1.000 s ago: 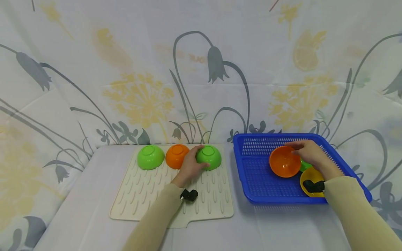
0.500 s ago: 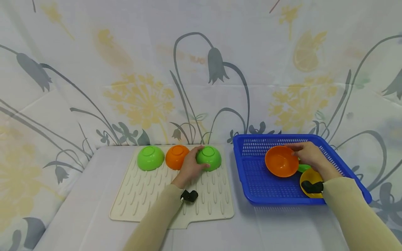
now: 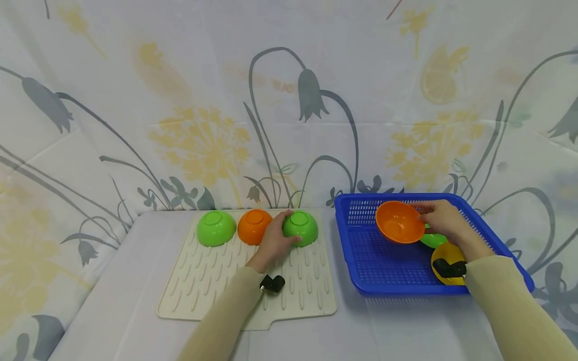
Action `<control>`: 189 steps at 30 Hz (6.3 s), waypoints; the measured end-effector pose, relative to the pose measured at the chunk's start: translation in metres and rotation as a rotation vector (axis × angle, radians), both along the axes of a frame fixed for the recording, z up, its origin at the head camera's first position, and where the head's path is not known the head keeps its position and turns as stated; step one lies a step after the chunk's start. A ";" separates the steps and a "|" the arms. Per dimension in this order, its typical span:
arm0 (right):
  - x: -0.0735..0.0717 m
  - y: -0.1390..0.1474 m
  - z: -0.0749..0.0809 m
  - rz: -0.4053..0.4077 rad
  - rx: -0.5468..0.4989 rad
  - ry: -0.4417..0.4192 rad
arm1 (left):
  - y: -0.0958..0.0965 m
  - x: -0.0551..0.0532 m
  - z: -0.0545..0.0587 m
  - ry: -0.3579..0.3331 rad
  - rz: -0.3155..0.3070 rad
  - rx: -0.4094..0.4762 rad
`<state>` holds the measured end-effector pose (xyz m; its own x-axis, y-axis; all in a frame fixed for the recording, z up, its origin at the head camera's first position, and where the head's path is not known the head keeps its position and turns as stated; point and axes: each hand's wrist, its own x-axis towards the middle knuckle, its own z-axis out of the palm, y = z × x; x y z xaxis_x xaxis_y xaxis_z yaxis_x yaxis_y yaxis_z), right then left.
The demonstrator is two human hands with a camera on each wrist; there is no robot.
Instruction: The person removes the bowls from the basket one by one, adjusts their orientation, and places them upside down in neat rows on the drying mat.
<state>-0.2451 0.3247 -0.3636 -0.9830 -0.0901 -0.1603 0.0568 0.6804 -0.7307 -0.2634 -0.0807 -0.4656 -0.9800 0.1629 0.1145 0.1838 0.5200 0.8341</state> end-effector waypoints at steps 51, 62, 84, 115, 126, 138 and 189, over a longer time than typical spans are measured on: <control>0.065 -0.100 0.036 0.106 -0.105 0.065 | -0.015 0.023 0.018 0.120 -0.025 -0.050; 0.078 -0.123 0.034 0.123 -0.120 0.073 | -0.025 0.061 0.041 0.120 -0.199 0.054; 0.091 -0.176 0.019 0.135 -0.117 0.180 | -0.024 0.118 0.064 -0.059 -0.404 0.333; 0.102 -0.192 -0.008 0.132 -0.251 0.342 | -0.053 0.103 0.051 -0.035 -0.382 0.327; 0.105 -0.190 -0.010 0.174 -0.517 0.241 | -0.056 0.104 0.057 -0.036 -0.461 0.419; 0.104 -0.186 -0.012 0.247 -0.593 0.113 | -0.061 0.105 0.062 0.066 -0.381 0.305; 0.109 -0.197 -0.020 0.346 -0.736 0.057 | -0.062 0.109 0.061 -0.111 -0.594 0.423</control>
<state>-0.1363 0.1281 -0.3834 -0.8849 -0.4531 0.1081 -0.1196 -0.0034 -0.9928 -0.1547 -0.1422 -0.4043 -0.7501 0.6334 0.1904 0.2375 -0.0107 0.9713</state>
